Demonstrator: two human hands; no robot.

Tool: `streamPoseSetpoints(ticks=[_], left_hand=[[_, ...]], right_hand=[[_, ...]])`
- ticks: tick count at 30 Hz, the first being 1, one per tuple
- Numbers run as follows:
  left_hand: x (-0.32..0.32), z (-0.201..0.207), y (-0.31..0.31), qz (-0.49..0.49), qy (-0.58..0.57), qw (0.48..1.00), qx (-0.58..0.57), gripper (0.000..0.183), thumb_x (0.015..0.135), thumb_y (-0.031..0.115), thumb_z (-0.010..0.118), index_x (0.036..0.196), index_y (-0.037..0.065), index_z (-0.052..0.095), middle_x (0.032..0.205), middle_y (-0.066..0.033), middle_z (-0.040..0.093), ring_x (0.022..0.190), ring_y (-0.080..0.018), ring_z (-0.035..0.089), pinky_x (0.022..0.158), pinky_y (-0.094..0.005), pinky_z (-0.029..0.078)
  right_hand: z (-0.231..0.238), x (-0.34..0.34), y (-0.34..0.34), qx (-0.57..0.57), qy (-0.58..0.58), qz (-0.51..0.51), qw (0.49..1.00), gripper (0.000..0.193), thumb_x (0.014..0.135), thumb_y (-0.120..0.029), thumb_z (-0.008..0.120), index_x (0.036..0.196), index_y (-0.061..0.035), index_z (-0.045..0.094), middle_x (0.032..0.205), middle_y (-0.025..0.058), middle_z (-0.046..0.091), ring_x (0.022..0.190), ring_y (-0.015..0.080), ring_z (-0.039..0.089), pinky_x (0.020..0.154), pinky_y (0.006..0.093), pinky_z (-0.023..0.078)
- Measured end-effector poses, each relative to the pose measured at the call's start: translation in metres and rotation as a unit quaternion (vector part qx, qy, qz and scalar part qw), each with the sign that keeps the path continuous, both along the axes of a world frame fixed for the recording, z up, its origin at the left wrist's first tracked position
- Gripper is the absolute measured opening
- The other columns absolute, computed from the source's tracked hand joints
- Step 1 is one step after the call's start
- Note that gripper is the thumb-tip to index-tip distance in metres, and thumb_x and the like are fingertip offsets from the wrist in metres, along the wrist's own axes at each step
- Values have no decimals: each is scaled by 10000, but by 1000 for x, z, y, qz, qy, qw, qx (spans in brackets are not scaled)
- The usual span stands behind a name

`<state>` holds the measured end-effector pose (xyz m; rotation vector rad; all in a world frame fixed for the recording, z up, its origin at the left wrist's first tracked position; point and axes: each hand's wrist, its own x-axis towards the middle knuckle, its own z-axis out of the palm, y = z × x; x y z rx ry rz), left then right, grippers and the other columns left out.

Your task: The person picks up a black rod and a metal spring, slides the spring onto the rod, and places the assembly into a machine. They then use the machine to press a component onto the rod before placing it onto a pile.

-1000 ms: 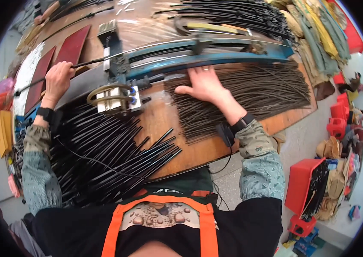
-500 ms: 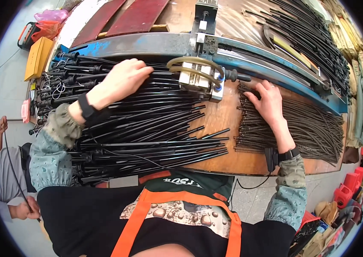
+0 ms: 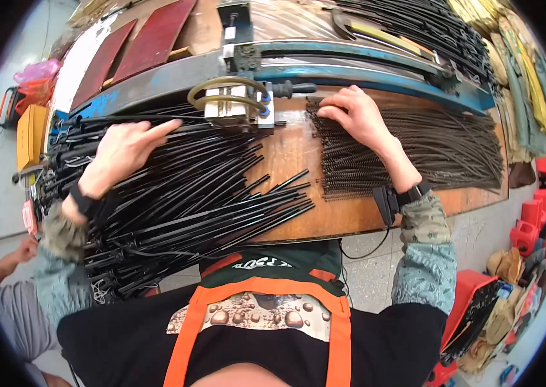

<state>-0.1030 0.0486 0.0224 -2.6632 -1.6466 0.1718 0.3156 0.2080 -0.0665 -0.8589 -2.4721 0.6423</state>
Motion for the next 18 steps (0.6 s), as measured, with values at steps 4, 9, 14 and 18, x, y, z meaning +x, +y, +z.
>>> streamPoseSetpoints(ticks=[4, 9, 14, 18], left_hand=[[19, 4, -25, -79, -121, 987, 71, 398, 934, 226, 631, 1328, 263, 592, 714, -62, 555, 587, -253, 593, 522, -388, 492], [86, 9, -22, -24, -90, 994, 56, 412, 932, 196, 640, 1335, 265, 588, 691, -64, 543, 534, -259, 580, 484, -379, 477], [122, 3, -7, -31, -126, 990, 52, 423, 945, 201, 634, 1358, 272, 575, 686, -67, 540, 500, -270, 574, 454, -401, 453], [136, 14, -5, -38, -154, 986, 42, 442, 948, 197, 633, 1376, 281, 566, 678, -77, 533, 488, -286, 564, 450, -416, 440]], right_hand=[[0, 2, -10, -26, 27, -5, 999, 165, 861, -135, 730, 986, -27, 718, 801, 104, 673, 770, 254, 643, 702, 337, 506], [17, -2, -41, -70, 86, 106, 988, 166, 843, -122, 744, 977, -26, 730, 789, 85, 683, 697, 219, 647, 645, 325, 508], [18, 18, -72, -47, 149, 23, 987, 180, 834, -112, 746, 993, -27, 734, 765, 76, 673, 677, 189, 641, 618, 299, 498], [15, 26, -84, -73, 224, -73, 969, 175, 816, -103, 757, 978, -35, 747, 741, 66, 661, 666, 167, 634, 596, 277, 488]])
